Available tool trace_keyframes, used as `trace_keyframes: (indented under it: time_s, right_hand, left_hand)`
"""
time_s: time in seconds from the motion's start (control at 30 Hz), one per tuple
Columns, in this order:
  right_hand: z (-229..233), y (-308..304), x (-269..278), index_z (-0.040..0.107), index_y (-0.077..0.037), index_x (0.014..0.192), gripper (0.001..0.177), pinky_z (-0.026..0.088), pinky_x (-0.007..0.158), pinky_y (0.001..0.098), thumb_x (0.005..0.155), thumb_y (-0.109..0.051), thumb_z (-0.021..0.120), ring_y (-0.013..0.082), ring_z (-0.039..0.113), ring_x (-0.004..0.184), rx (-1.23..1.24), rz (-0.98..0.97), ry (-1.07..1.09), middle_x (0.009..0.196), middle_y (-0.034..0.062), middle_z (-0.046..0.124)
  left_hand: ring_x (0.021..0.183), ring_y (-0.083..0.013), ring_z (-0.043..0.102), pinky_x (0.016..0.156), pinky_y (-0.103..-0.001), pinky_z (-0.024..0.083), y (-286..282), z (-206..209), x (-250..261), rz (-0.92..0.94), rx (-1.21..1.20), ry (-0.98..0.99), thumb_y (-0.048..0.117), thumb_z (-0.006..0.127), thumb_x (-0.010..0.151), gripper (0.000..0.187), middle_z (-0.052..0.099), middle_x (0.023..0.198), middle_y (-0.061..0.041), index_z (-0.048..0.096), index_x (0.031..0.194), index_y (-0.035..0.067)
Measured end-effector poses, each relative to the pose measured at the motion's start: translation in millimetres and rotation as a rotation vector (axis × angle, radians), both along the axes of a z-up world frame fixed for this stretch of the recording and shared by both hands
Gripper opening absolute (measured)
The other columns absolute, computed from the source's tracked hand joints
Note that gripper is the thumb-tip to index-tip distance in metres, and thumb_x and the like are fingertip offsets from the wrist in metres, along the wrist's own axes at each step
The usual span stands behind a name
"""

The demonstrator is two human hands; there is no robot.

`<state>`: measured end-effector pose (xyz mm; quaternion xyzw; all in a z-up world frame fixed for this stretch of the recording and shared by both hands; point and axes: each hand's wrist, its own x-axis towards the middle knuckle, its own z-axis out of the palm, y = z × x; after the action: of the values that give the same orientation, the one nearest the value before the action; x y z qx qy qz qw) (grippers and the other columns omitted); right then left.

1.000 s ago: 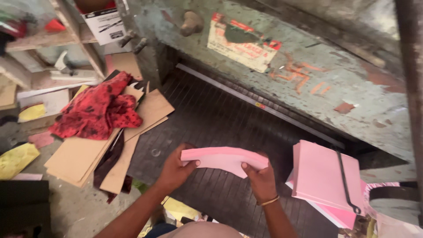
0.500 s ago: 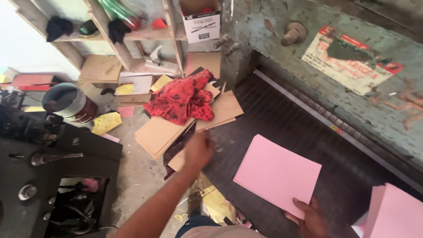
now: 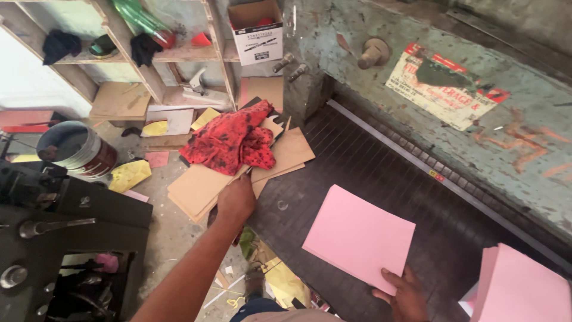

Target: The person folds pink sheets of paper in half by hand on a workbench. They repeatedly pick up a sheet, fold it, and place it onto a growing stack. The task is performed continuously throughout the clip.

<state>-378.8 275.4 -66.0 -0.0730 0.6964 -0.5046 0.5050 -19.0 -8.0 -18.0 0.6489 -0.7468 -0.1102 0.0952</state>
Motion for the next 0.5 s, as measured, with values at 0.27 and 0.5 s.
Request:
trace_keyframes:
  time_s: [0.27,0.5]
  right_hand:
    - [12,0,4,0.054,0.001,0.135,0.054,0.061,0.059,0.0392,0.086,-0.016,0.067,0.0274,0.072,0.086,-0.031,0.015,0.006,0.110,0.0175,0.070]
    - [19,0,5,0.055,0.000,0.134,0.053,0.060,0.055,0.0369,0.085,-0.016,0.067,0.0253,0.072,0.083,-0.066,0.035,-0.015,0.108,0.0158,0.071]
  left_hand:
    - [0.085,-0.0451,0.071,0.078,-0.057,0.055,2,-11,-24,0.271,-0.029,0.198,0.019,0.059,0.086,0.023,0.073,0.091,-0.024,0.064,0.101,0.002]
    - [0.091,-0.0419,0.072,0.082,-0.054,0.056,-8,18,-11,0.246,0.029,0.087,0.024,0.062,0.088,0.020,0.075,0.096,-0.020,0.072,0.097,0.009]
